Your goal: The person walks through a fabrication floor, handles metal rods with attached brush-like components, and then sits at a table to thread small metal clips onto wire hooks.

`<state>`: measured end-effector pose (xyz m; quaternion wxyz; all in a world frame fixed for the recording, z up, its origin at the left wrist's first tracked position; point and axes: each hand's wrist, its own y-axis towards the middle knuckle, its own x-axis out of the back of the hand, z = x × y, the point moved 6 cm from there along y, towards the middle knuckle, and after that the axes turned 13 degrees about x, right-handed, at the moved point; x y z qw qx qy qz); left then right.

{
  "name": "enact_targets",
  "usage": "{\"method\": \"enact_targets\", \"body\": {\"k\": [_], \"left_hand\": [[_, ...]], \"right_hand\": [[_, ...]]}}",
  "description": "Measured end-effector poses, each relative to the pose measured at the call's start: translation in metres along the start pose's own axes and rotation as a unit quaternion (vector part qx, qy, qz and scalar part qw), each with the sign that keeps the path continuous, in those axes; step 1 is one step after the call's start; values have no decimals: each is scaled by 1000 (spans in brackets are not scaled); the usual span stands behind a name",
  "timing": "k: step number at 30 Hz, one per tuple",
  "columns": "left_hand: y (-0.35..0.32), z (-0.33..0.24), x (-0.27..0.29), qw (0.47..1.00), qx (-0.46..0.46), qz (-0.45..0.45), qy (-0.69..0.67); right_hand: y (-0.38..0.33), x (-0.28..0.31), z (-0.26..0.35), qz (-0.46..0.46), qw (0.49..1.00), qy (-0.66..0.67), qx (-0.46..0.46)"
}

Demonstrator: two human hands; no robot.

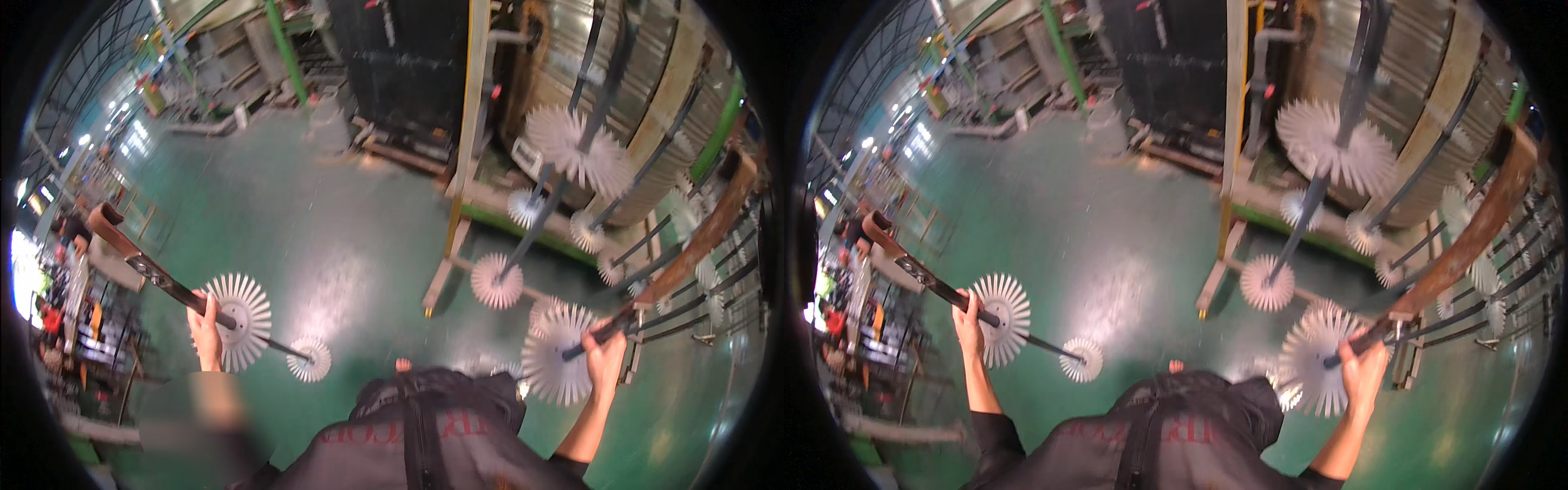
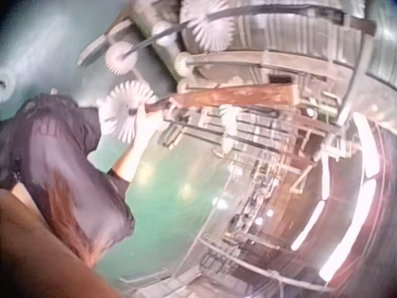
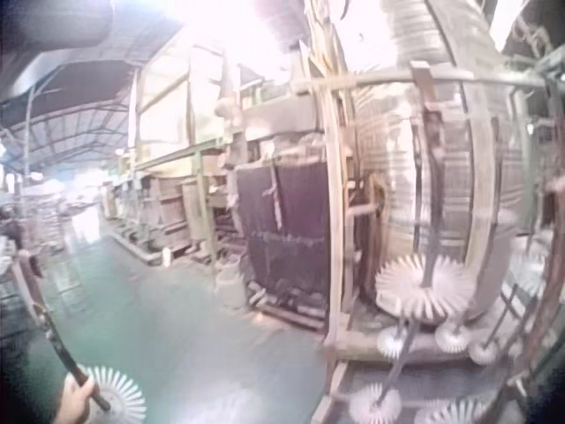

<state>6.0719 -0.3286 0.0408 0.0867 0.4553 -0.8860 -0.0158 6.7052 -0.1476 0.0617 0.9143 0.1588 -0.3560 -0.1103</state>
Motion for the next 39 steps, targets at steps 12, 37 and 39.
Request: {"method": "enact_targets", "body": {"k": [12, 37, 39], "left_hand": [[422, 23, -220, 967, -4, 248, -53], [429, -209, -796, 620, -48, 765, -167], [413, -221, -836, 595, -59, 782, -175]], "right_hand": [[-3, -69, 126, -223, 961, -96, -133], [26, -218, 228, -418, 824, -233, -302], [40, -230, 236, -419, 812, -246, -324]]}}
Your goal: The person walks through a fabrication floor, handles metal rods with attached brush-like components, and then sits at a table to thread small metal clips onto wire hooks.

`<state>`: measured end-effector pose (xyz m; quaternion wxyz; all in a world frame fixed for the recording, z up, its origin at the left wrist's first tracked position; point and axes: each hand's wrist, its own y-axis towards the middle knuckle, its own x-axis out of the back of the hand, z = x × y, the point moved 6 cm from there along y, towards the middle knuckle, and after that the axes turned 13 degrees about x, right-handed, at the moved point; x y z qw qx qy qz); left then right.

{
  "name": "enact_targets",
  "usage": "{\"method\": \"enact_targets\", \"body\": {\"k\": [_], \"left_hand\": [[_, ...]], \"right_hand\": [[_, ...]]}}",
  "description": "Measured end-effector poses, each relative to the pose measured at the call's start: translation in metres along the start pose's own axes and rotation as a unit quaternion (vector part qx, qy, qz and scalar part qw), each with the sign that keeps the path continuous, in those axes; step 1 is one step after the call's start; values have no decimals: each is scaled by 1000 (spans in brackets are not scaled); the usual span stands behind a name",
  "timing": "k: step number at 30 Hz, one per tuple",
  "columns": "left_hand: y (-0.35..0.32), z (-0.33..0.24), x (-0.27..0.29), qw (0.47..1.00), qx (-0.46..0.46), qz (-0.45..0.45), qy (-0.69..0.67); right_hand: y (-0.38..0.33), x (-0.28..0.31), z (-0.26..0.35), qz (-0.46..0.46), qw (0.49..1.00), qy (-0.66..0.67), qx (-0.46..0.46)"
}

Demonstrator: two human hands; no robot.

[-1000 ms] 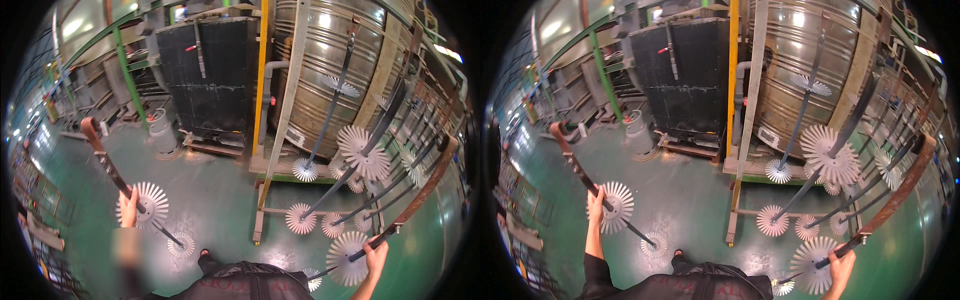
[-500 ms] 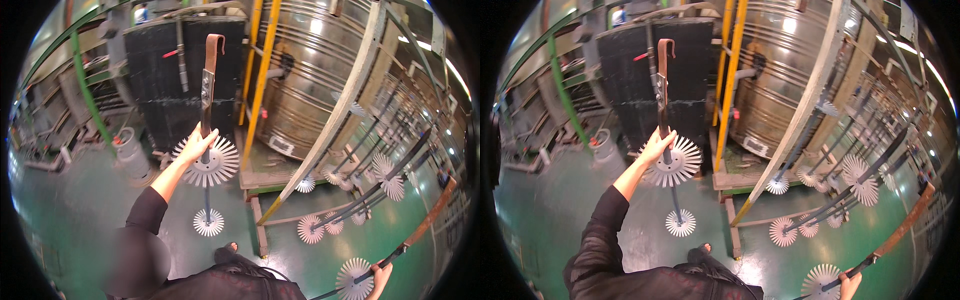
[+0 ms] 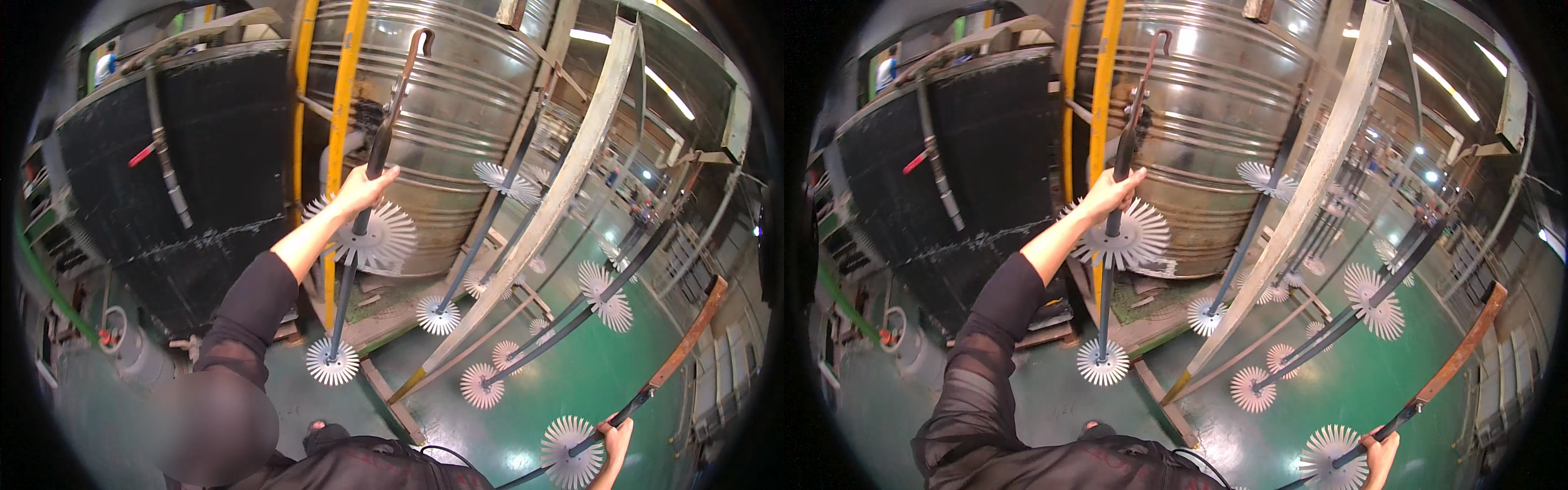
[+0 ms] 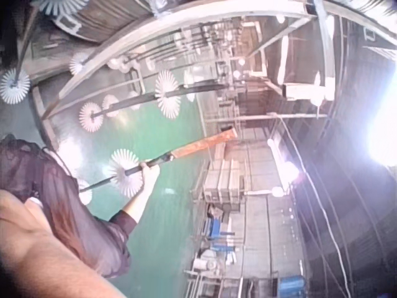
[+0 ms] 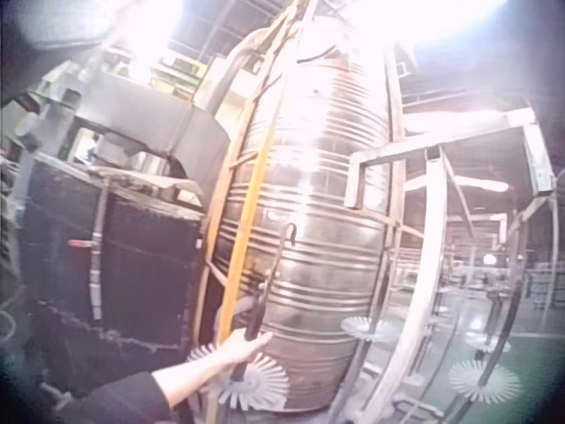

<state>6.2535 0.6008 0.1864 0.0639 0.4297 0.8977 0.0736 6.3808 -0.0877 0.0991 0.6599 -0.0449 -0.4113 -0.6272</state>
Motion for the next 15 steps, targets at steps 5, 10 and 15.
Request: {"method": "enact_targets", "body": {"k": [5, 10, 15], "left_hand": [[102, -8, -27, 991, 62, 108, -45], [180, -40, -69, 975, 107, 181, -68], [221, -65, -118, 967, 106, 226, -40]], "right_hand": [[-17, 1, 8, -72, 995, -44, -49], [-22, -11, 54, -139, 984, -42, -100], [-21, -15, 58, -111, 981, -101, -124]]}}
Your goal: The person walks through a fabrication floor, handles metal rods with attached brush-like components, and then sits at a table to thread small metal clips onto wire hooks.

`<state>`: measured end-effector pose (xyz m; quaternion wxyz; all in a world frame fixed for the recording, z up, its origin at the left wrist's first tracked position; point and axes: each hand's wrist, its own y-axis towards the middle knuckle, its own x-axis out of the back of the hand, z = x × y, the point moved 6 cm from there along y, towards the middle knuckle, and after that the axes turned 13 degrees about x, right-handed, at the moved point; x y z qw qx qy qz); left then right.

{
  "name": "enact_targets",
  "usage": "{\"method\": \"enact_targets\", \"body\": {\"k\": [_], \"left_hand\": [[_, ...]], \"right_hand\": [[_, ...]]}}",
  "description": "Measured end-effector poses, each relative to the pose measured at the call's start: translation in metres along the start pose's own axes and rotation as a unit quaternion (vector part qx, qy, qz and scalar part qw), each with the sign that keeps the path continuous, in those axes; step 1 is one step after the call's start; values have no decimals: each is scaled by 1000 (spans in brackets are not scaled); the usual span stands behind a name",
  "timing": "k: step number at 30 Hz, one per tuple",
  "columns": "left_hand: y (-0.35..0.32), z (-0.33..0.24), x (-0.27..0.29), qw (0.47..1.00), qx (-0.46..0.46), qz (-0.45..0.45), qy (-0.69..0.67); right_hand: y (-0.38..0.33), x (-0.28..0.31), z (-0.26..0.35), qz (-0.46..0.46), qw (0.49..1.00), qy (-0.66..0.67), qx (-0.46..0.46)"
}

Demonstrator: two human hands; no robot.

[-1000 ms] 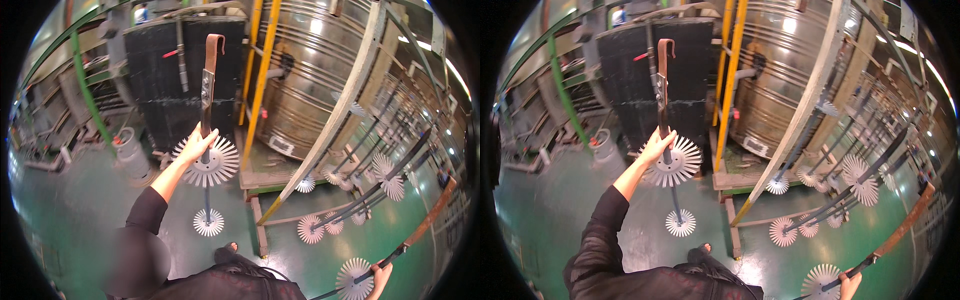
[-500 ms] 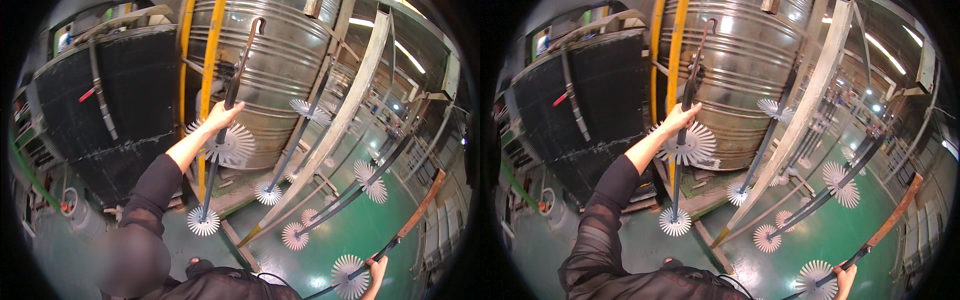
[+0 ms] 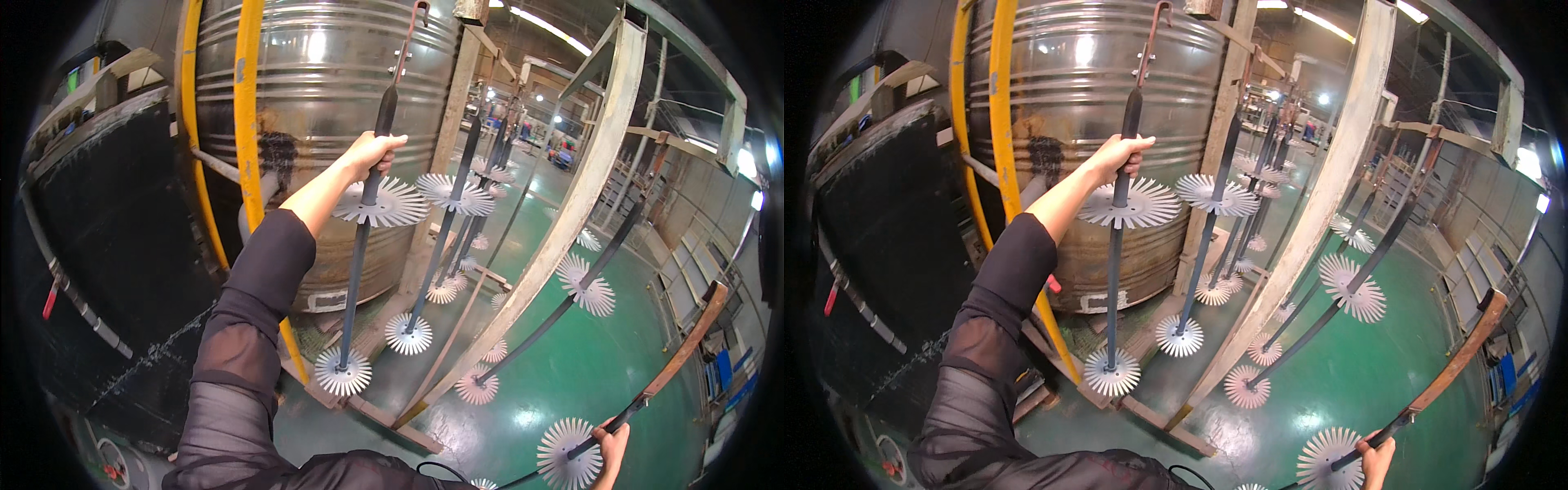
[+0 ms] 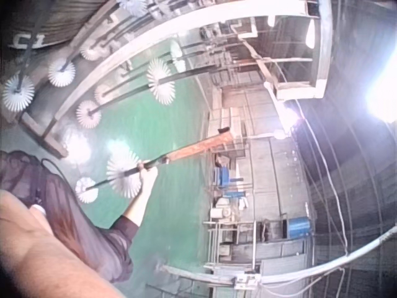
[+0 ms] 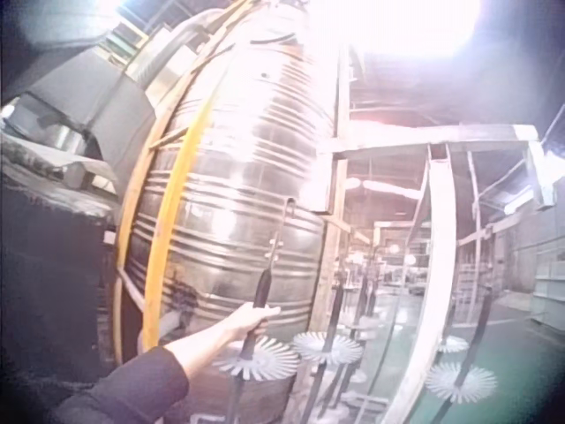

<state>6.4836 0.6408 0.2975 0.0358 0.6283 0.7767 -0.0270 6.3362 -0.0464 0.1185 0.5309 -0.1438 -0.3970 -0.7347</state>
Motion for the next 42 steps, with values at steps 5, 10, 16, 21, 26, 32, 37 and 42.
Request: {"method": "enact_targets", "body": {"k": [5, 10, 16, 21, 26, 32, 37, 42], "left_hand": [[28, -24, -31, 999, -4, 47, 21], [35, -30, -53, 996, -13, 90, 24], [25, -12, -66, 984, -19, 177, 19], [16, 15, -67, 982, 9, 187, 28], [15, 15, -74, 982, -17, 182, 54], [17, -3, -52, 975, -124, 44, 181], [-70, -44, -30, 866, -347, -301, 197], [-212, -28, -144, 766, -550, -330, 46]], "right_hand": [[-12, 5, -14, -15, 999, -36, 7], [-19, 12, 6, -11, 997, -69, -21], [-24, 10, -3, -6, 998, -37, -48], [-26, 2, -15, 1, 998, -57, -33], [-27, -3, 4, 17, 997, -68, -38], [-23, -9, 16, 8, 999, -42, -7], [-12, 12, 8, -10, 997, -79, -2], [5, 40, -29, -27, 998, -32, -55]]}}
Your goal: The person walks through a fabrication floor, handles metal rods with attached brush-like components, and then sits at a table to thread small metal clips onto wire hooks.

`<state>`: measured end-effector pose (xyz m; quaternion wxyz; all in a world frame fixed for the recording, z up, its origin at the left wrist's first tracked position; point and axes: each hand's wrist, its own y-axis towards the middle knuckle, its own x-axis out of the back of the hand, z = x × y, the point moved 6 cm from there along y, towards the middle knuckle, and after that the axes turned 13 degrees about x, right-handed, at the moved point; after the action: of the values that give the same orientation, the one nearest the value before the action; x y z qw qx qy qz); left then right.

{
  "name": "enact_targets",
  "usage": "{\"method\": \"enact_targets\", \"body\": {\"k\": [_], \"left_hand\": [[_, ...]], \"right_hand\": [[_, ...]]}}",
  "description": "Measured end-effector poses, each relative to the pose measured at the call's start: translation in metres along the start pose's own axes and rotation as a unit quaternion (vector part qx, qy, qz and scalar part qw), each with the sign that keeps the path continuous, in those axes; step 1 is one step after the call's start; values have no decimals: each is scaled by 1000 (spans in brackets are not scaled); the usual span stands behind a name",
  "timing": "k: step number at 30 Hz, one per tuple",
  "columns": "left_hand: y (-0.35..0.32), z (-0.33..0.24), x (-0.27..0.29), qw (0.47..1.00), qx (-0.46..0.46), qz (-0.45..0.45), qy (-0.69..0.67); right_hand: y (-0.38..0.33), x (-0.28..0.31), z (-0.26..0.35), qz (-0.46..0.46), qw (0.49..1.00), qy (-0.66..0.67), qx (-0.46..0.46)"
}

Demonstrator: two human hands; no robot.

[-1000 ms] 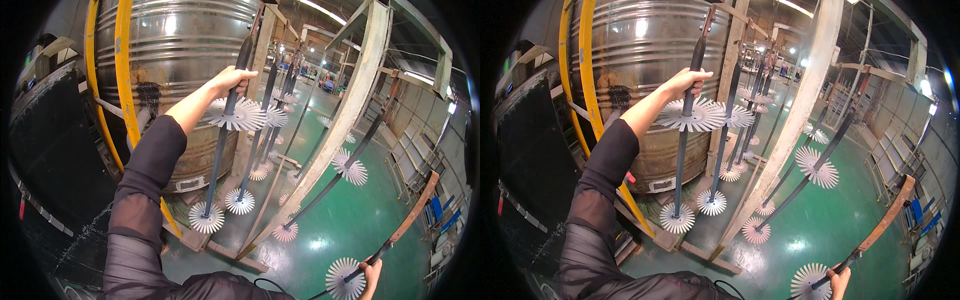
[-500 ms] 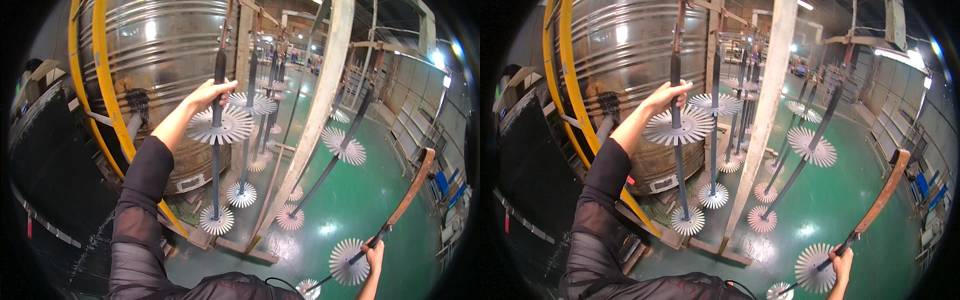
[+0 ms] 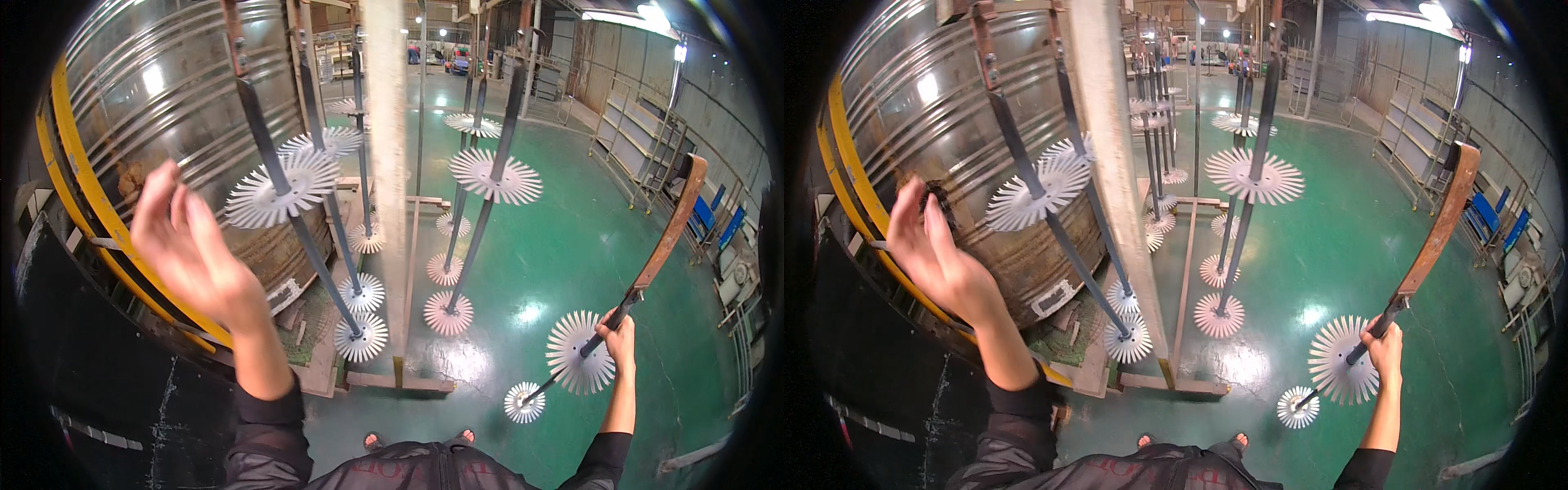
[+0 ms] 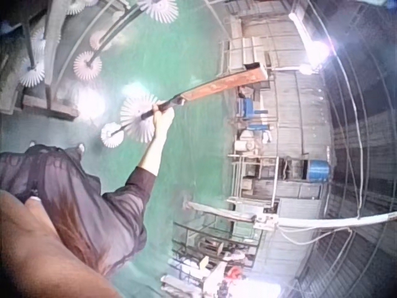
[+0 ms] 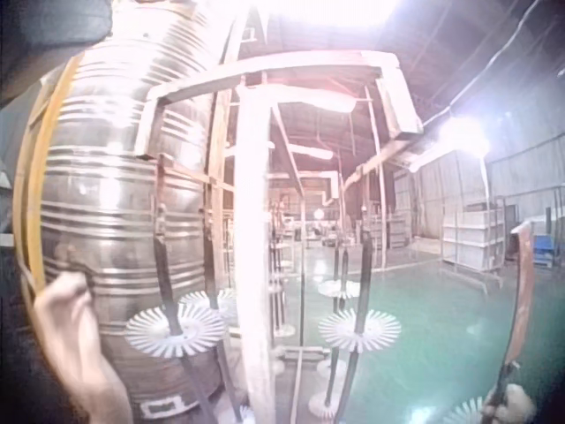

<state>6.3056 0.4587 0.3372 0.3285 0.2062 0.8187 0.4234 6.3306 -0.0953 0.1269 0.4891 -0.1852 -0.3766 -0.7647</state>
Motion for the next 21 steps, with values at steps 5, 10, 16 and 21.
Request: {"method": "enact_targets", "body": {"k": [5, 10, 16, 21], "left_hand": [[-139, -61, -114, 953, 64, 297, -15], [-171, 51, -287, 938, 123, 290, 147], [-170, 104, -391, 848, 226, 362, 315], [-170, 135, -425, 847, 206, 379, 310]], "right_hand": [[27, 25, -42, 6, 999, -35, 41], [60, 37, -46, 37, 997, -18, 66], [78, 48, -89, 53, 998, -6, 34], [93, 41, -116, 49, 998, 18, 24]]}}
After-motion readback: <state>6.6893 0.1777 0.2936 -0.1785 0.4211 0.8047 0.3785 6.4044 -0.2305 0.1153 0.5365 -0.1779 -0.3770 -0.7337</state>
